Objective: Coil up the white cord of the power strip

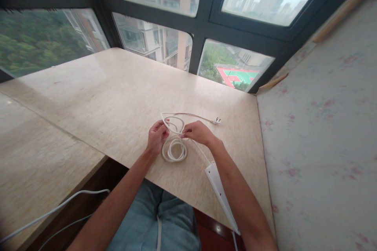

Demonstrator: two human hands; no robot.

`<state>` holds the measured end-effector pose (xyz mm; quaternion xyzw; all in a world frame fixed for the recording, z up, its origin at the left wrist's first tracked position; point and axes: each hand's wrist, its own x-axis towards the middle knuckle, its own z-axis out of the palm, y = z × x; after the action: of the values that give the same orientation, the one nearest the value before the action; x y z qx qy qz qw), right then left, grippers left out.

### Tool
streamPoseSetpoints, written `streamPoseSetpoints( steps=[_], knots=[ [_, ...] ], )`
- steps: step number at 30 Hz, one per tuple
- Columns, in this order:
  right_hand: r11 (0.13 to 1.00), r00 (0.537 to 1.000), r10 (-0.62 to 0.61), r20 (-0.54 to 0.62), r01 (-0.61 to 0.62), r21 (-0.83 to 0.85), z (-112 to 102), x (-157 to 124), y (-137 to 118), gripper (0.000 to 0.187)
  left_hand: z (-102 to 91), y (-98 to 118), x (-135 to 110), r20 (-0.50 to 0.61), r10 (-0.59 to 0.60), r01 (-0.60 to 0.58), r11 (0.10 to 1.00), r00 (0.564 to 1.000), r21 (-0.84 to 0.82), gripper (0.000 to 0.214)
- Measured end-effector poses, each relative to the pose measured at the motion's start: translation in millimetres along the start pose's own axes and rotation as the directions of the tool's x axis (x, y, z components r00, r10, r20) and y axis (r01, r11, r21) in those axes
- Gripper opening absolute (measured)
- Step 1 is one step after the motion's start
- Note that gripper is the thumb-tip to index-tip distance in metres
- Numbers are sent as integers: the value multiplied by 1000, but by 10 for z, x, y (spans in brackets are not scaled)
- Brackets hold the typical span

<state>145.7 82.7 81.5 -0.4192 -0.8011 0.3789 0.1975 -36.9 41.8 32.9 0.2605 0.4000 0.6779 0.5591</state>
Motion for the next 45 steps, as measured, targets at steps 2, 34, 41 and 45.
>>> streamPoseSetpoints(
  steps=[2,34,41,45],
  knots=[
    [998,998,-32,48,34,-46,-63,-29,-59,6,4,-14,2,3,13,-13,998,1000,60,25],
    [779,964,39,-264,136,612,-379,-18,-78,37,-59,-70,104,-170,-24,16,999,985,-48,31],
    [550,862,399,-313,49,834,-331,33,425,29,-131,43,73,-97,-128,102,967,987,-235,25],
    [531,799,540,-267,-76,844,-326,42,548,20,-177,75,63,-40,-175,157,945,984,-287,28]
  ],
)
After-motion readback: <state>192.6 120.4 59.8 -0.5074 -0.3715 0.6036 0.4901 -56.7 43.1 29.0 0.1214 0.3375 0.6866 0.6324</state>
